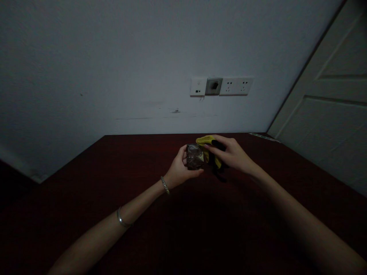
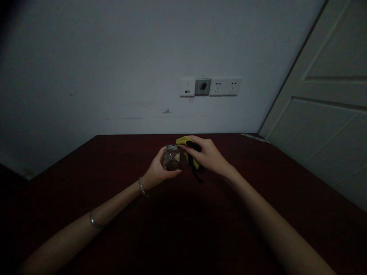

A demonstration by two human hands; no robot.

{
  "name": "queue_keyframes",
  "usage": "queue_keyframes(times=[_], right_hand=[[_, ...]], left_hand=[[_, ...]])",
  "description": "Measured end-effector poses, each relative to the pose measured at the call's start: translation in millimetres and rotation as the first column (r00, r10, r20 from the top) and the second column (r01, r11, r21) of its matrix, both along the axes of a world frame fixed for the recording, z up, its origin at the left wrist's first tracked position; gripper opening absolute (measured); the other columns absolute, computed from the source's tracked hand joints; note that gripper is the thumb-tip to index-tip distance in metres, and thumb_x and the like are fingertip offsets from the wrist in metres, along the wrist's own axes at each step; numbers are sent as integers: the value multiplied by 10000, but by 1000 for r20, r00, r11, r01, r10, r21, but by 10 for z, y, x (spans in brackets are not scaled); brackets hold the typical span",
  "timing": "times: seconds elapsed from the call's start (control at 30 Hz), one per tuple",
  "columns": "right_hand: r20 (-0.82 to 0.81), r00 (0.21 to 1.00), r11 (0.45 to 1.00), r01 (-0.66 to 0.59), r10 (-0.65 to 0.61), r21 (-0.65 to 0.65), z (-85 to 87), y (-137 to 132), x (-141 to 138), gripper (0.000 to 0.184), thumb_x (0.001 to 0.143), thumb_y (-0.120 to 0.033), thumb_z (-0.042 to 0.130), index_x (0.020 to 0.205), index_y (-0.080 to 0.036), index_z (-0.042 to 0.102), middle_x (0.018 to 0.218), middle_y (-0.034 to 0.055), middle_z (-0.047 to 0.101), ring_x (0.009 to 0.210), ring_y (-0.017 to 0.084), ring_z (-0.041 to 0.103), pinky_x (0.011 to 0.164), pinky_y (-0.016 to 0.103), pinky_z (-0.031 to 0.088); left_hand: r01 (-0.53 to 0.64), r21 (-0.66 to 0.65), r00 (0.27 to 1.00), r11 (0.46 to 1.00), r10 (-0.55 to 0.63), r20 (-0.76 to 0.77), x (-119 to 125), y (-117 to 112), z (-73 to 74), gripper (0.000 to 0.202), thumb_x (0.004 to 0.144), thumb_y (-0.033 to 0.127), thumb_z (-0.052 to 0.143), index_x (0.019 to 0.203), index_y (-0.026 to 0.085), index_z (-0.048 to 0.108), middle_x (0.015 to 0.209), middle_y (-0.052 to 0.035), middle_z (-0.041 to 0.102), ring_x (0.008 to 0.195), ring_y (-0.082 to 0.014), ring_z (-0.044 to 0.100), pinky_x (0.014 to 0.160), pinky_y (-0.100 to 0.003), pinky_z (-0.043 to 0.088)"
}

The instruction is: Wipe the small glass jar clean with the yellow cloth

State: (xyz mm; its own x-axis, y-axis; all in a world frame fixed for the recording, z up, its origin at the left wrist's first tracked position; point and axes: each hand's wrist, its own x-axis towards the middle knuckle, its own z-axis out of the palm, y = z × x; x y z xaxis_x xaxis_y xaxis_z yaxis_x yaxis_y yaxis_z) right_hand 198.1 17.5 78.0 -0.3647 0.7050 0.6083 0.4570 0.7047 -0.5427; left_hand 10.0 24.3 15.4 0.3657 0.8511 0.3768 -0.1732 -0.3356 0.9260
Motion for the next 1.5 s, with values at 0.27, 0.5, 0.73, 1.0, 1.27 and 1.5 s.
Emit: queue_keyframes(times=[0.27,0.5,0.73,1.0,1.27,1.5], right_hand=[[147,987,998,-66,63,20,154,-144,19,310,878,-265,537,1175,-245,622,1093,17,693,932,198,661,819,336,524],[138,990,998,-27,20,50,146,-96,100,345,882,-248,540,1219,-288,597,1122,10,688,967,206,657,843,357,516],[187,982,998,-32,22,54,76,-75,16,367,867,-192,513,1223,-238,588,1097,32,689,992,209,648,860,350,506],[229,968,994,-105,105,-12,187,-154,56,328,873,-194,507,1185,-211,603,1126,44,675,998,180,637,877,313,487],[256,963,994,-64,85,-89,187,-94,114,269,899,-231,523,1150,-205,614,1090,52,680,972,175,637,864,317,484],[347,931,994,-105,111,-37,232,-211,52,328,868,-127,527,1180,-203,591,1126,49,674,1006,176,629,886,317,476]], left_hand=[[-22,-12,999,1000,23,29,-28,49,6,736,554,187,815,1152,193,385,1159,-123,564,1063,-272,594,944,-471,487],[35,-47,999,998,-36,-11,-7,-18,11,796,537,183,824,1190,195,367,1188,-138,542,1061,-283,589,916,-462,501],[-4,-66,999,998,2,-38,8,-7,-1,817,526,173,824,1199,169,359,1188,-151,547,1057,-279,590,936,-466,487],[3,-59,1000,998,-4,-26,-46,83,-50,799,549,165,814,1216,172,374,1174,-134,567,1063,-260,604,960,-453,475],[53,3,986,999,-52,-158,-16,13,-153,910,536,178,821,1296,180,320,1199,-165,567,1061,-292,610,900,-472,511],[22,-38,992,999,-27,-127,-1,25,-141,867,524,151,814,1258,168,353,1184,-161,575,1046,-275,621,897,-441,516]])
